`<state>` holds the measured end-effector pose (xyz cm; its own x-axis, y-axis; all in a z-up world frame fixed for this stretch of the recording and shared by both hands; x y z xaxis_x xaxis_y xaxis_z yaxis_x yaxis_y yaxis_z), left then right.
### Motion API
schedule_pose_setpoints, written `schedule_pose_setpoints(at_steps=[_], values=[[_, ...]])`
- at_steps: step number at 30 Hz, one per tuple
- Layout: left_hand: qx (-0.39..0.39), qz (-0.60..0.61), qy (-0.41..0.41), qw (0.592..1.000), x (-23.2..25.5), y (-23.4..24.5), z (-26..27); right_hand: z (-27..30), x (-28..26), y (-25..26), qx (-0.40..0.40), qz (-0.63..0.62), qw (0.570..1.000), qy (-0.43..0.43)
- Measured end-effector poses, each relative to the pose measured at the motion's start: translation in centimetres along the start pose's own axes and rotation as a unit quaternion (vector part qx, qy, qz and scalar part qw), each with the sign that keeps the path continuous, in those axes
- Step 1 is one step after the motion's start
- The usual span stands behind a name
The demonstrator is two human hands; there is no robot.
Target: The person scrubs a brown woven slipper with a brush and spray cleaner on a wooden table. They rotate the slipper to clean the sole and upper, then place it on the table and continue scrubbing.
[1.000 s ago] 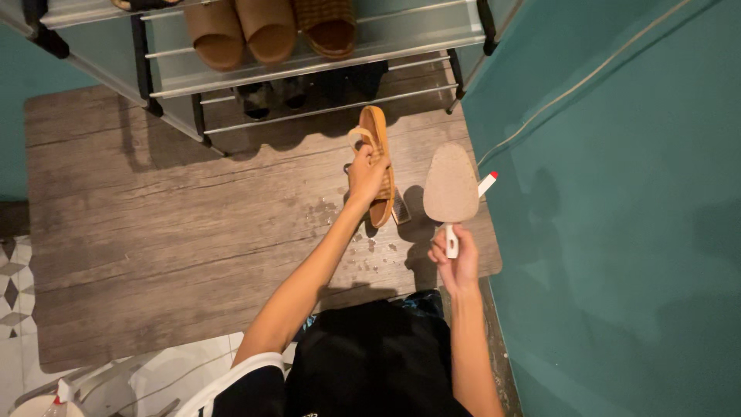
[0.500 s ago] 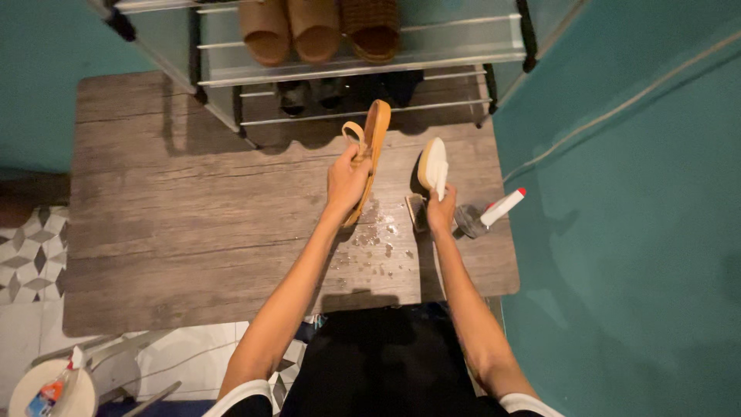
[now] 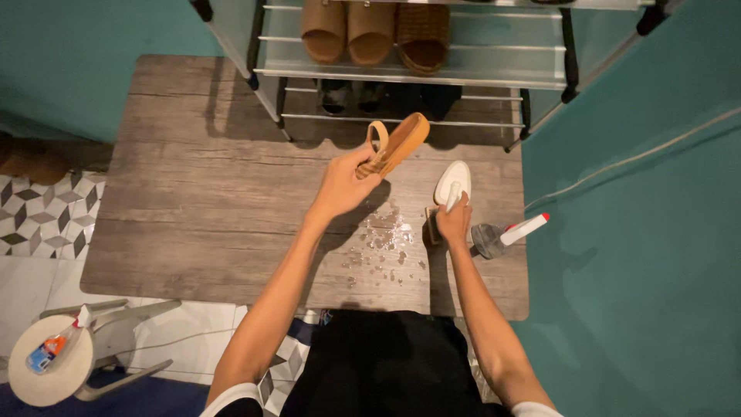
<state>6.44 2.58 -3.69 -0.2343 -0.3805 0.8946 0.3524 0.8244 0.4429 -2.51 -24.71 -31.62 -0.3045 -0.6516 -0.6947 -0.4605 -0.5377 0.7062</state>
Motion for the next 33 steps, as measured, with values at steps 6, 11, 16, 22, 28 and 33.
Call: schedule_pose_setpoints(at_steps=[6,11,16,22,28,33], values=[[0.023,-0.111,-0.031,0.993,1.6,2.6,0.5,-4.1,-6.5,5.6,0.043,-0.161,0.981,0.099],[0.021,-0.102,-0.078,0.991,3.5,4.0,1.3,-6.8,-20.7,14.7,-0.086,-0.403,0.882,0.228],[-0.001,-0.077,-0.042,0.996,3.9,4.2,2.2,-4.7,-32.5,19.5,-0.248,-0.318,0.823,0.4],[0.029,-0.083,-0.079,0.993,4.2,5.1,2.8,-5.4,-36.2,18.8,-0.361,-0.215,0.806,0.416],[0.004,-0.015,-0.023,1.0,4.9,6.6,3.1,-6.8,-36.1,17.7,-0.355,-0.207,0.803,0.432],[-0.008,0.095,0.018,0.995,5.9,8.1,3.1,-8.1,-36.0,18.4,-0.344,-0.204,0.805,0.439]])
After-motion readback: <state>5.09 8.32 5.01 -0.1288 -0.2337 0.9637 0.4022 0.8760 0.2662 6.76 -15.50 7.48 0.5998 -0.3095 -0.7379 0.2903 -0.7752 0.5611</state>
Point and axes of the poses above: each hand's wrist, its own z-axis away from the middle knuckle, its own y-axis out of the back of the hand, x = y × z, the point moved 4 cm from there along -z, towards the middle knuckle, and after that the axes turned 10 degrees about y, right-handed, at the moved point
